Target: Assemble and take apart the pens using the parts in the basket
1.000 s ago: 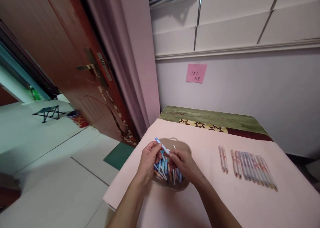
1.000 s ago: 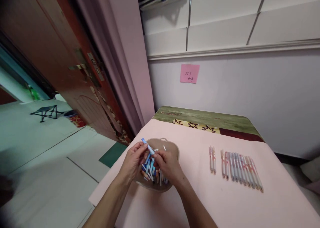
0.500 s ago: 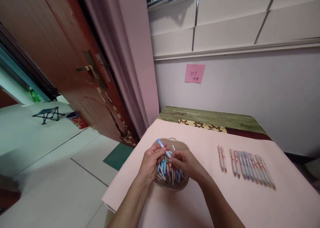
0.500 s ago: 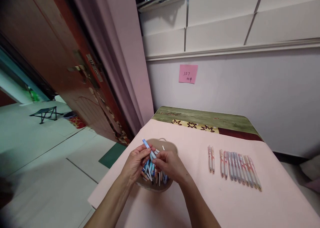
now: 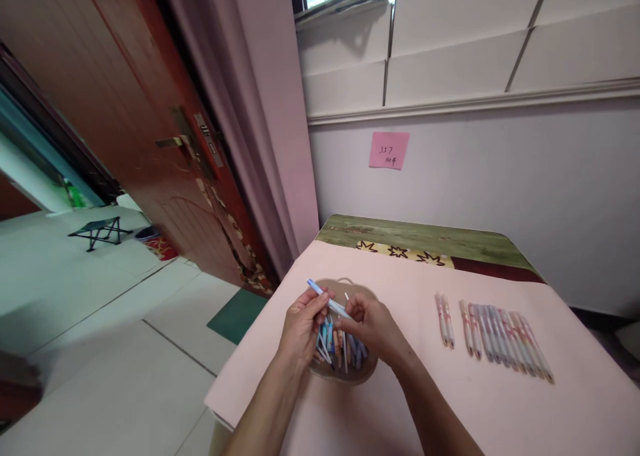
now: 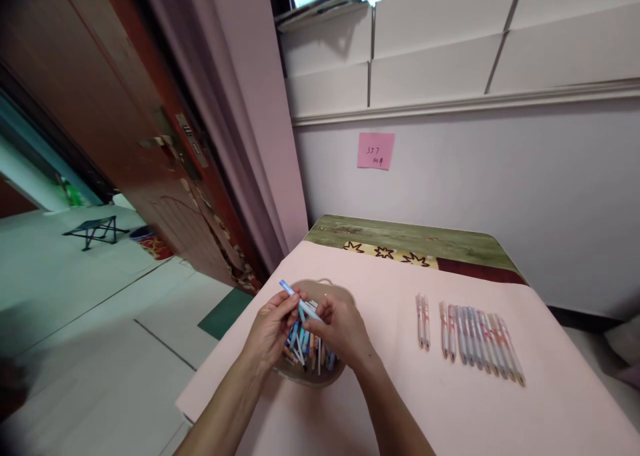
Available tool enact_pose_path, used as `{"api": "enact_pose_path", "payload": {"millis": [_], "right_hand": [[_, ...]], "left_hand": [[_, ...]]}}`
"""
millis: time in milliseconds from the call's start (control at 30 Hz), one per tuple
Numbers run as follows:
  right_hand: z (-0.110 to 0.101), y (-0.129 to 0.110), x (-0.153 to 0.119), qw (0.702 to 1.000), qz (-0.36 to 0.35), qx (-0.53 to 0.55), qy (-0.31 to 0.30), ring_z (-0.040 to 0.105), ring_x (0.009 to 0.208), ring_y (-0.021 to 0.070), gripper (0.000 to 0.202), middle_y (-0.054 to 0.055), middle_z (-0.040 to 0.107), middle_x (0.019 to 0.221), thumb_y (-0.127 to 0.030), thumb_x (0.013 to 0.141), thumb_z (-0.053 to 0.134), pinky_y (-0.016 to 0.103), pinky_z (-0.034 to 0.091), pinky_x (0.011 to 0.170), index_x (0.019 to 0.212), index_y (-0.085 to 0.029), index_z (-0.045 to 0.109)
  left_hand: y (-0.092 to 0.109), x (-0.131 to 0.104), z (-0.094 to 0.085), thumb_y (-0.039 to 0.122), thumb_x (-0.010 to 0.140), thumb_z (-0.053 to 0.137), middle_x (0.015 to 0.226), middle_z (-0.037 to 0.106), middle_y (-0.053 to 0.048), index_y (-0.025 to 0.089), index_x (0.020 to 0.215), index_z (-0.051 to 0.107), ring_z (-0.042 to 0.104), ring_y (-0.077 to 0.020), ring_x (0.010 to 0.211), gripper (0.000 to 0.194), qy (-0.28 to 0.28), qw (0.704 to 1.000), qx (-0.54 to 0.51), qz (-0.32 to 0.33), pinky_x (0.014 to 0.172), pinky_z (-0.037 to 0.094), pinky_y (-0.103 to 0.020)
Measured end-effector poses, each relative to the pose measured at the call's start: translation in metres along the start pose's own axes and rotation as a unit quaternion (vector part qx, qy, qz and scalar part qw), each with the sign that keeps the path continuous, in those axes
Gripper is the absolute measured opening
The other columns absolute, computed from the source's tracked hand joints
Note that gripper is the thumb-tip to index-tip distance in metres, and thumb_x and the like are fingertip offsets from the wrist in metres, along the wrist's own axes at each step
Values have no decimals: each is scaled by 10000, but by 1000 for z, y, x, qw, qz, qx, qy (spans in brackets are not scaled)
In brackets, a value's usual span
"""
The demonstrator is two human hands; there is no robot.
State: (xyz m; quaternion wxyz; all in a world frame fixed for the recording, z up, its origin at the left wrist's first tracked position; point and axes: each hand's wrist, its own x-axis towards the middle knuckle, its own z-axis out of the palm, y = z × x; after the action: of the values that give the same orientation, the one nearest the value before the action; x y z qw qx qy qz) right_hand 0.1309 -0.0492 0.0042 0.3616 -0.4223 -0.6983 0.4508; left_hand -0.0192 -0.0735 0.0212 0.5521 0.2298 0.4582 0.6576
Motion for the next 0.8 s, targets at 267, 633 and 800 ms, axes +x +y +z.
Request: {"api": "enact_pose_path", "payload": {"millis": [267,633,800], "right_hand": [[-4,-10,-3,990,50,107,-77,526,468,136,326,-13,583,540,-461,865,486,235,395,460,715,-202,615],[-37,0,-4,989,38,-140,32,537,555,127,176,-34,621,590,-371,678,700,212,327,509,707,-209,640],[-53,-8,-9,988,31,-140,57,548,562,128,147,-32,631,608,-360,713,671,216,324,514,768,-224,678]], "left_hand": [[-4,1,-2,158,620,797,822,725,-74,104,889,692,514,-29,507,293,15,999,-28,4,493,434,-132],[4,0,-19,308,625,768,604,634,23,148,837,648,499,-85,477,291,71,967,202,141,483,373,-200],[1,-5,-38,247,649,700,636,657,-1,202,686,647,605,-159,613,78,32,844,512,160,586,405,-236]]}}
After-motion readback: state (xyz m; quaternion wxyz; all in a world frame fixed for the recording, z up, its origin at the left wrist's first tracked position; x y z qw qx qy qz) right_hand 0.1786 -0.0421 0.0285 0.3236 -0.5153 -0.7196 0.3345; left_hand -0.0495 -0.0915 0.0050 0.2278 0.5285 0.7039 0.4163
